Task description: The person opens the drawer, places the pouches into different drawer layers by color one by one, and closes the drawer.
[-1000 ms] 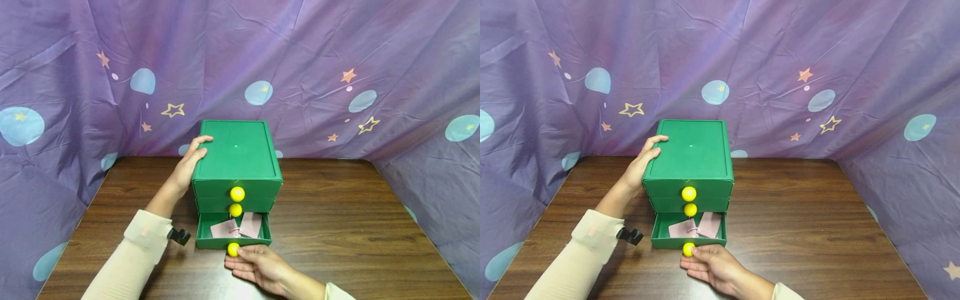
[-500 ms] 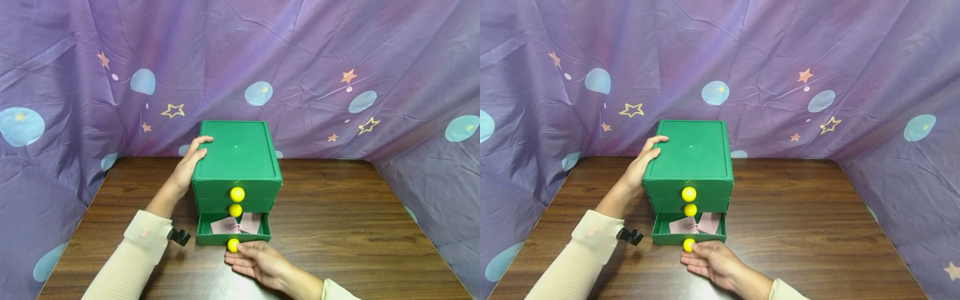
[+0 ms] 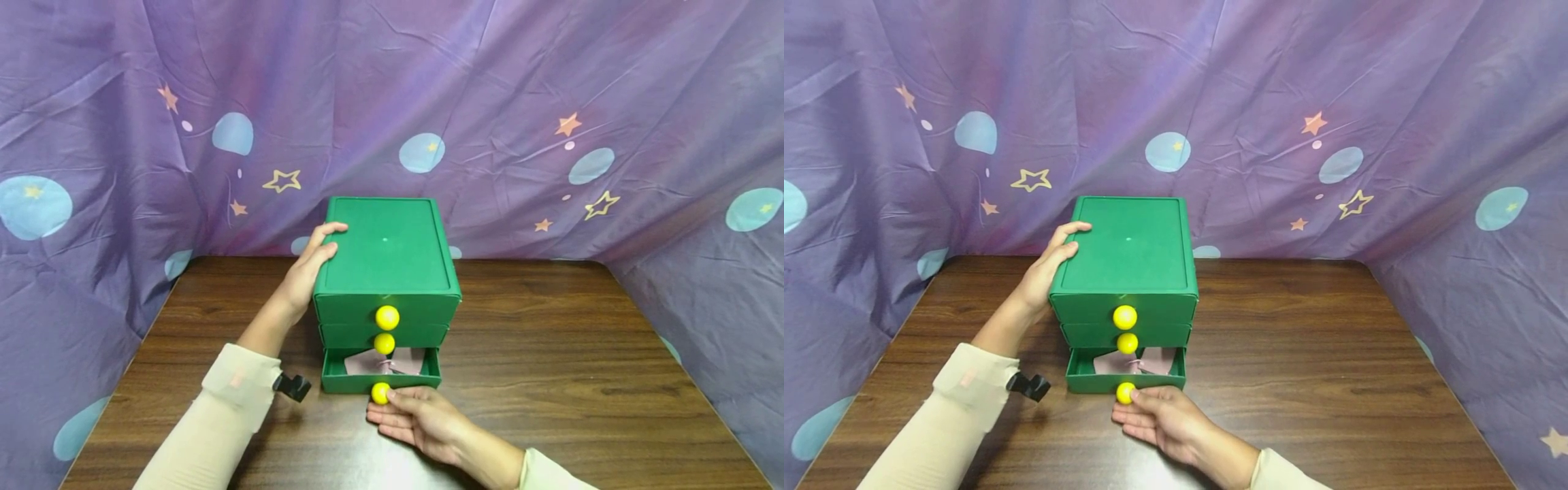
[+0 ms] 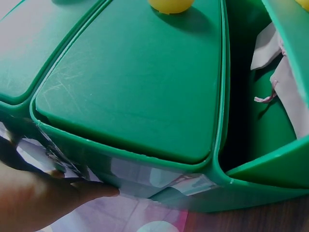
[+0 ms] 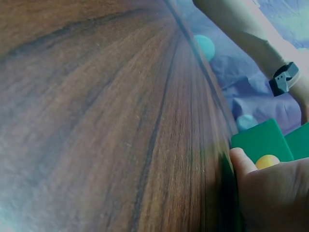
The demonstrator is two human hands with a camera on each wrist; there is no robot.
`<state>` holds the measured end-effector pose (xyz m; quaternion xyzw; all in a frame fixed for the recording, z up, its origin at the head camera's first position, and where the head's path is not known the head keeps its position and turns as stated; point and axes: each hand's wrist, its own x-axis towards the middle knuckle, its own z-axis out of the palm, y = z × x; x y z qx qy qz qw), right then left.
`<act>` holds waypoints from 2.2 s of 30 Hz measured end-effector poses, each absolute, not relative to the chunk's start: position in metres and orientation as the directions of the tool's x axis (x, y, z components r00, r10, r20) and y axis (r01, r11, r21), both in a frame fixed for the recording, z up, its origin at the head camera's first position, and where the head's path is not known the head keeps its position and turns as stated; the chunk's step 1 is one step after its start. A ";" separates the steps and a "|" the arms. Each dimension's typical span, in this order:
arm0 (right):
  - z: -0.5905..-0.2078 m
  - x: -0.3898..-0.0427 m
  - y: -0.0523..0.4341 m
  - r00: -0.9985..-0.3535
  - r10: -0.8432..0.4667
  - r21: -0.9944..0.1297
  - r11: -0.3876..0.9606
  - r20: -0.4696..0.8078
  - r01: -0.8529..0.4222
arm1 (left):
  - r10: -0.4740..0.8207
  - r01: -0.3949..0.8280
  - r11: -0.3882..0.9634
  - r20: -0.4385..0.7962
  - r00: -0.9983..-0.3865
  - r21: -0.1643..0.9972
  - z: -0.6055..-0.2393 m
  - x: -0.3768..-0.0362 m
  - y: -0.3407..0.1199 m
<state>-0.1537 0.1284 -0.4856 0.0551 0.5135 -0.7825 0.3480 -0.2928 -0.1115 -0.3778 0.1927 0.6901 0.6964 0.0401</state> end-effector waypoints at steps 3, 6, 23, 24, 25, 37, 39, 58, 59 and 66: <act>-0.486 -0.155 0.128 -0.752 -0.489 -0.766 -0.232 -0.441 0.600 | 0.323 0.206 -0.044 0.209 -0.923 0.978 -0.377 -0.293 -0.112; -0.485 -0.157 0.128 -0.754 -0.491 -0.767 -0.235 -0.436 0.597 | 0.323 0.204 -0.042 0.207 -0.924 0.978 -0.377 -0.293 -0.112; -0.484 -0.170 0.128 -0.763 -0.477 -0.767 -0.248 -0.436 0.592 | 0.315 0.227 -0.045 0.230 -0.921 0.973 -0.377 -0.295 -0.111; -0.484 -0.170 0.128 -0.765 -0.474 -0.768 -0.247 -0.436 0.590 | 0.316 0.228 -0.045 0.231 -0.920 0.973 -0.377 -0.295 -0.111; -0.484 -0.171 0.127 -0.767 -0.471 -0.770 -0.247 -0.436 0.589 | 0.317 0.229 -0.043 0.230 -0.920 0.973 -0.377 -0.295 -0.111; -0.487 -0.178 0.127 -0.778 -0.464 -0.782 -0.247 -0.423 0.572 | 0.316 0.229 -0.043 0.231 -0.920 0.972 -0.378 -0.294 -0.111; -0.487 -0.179 0.127 -0.780 -0.464 -0.783 -0.249 -0.420 0.570 | 0.315 0.231 -0.041 0.231 -0.920 0.972 -0.378 -0.293 -0.111; -0.486 -0.189 0.126 -0.786 -0.448 -0.783 -0.252 -0.425 0.568 | 0.317 0.234 -0.036 0.233 -0.919 0.972 -0.378 -0.293 -0.111; -0.486 -0.189 0.126 -0.786 -0.451 -0.785 -0.250 -0.423 0.567 | 0.317 0.235 -0.036 0.234 -0.919 0.971 -0.378 -0.293 -0.111; -0.482 -0.191 0.128 -0.784 -0.469 -0.797 -0.237 -0.407 0.556 | 0.319 0.235 -0.038 0.235 -0.918 0.971 -0.378 -0.293 -0.111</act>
